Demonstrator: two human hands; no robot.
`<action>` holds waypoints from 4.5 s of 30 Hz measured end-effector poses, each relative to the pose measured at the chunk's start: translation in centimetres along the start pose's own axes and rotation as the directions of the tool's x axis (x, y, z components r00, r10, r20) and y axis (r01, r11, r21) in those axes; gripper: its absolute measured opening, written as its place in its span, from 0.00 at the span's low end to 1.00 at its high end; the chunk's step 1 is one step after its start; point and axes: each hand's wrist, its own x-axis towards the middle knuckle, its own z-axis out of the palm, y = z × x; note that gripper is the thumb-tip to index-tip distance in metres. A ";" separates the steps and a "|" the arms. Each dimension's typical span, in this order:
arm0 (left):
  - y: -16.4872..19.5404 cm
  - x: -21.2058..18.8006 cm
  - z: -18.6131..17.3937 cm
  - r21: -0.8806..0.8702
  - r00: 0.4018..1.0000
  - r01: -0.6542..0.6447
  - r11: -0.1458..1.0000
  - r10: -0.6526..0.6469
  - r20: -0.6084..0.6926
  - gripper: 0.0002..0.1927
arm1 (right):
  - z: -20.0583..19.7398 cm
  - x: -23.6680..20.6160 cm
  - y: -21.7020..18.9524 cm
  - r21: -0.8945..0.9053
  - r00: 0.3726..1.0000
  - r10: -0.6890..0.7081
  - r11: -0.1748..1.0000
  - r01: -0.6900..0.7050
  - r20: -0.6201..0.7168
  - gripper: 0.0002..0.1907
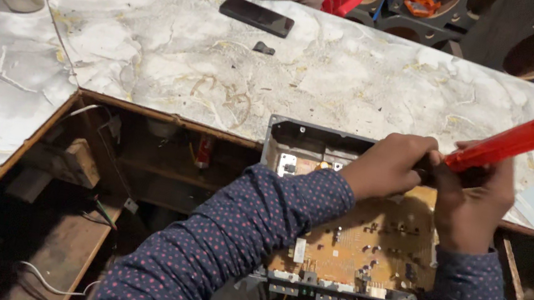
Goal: The person removes the back cover of a microwave oven using a screwdriver, then proceeds to unscrew and remove several screws from the internal circuit board. They continue to manipulate the board and components within the microwave casing.
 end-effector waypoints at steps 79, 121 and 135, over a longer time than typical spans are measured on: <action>-3.5 1.3 -9.1 -0.042 0.904 0.168 0.985 -0.171 -0.393 0.05 | 4.8 -0.8 0.6 0.346 0.968 -0.152 0.935 0.074 0.202 0.09; -8.4 2.8 -9.5 0.600 0.915 0.380 0.704 -0.380 -0.134 0.07 | 8.1 -2.1 -1.0 0.088 0.976 -0.186 0.980 0.176 0.114 0.09; -9.5 2.7 -8.5 0.638 0.954 0.295 0.712 -0.258 -0.154 0.14 | 7.8 -2.1 -0.7 0.157 0.974 -0.198 0.971 0.180 0.109 0.08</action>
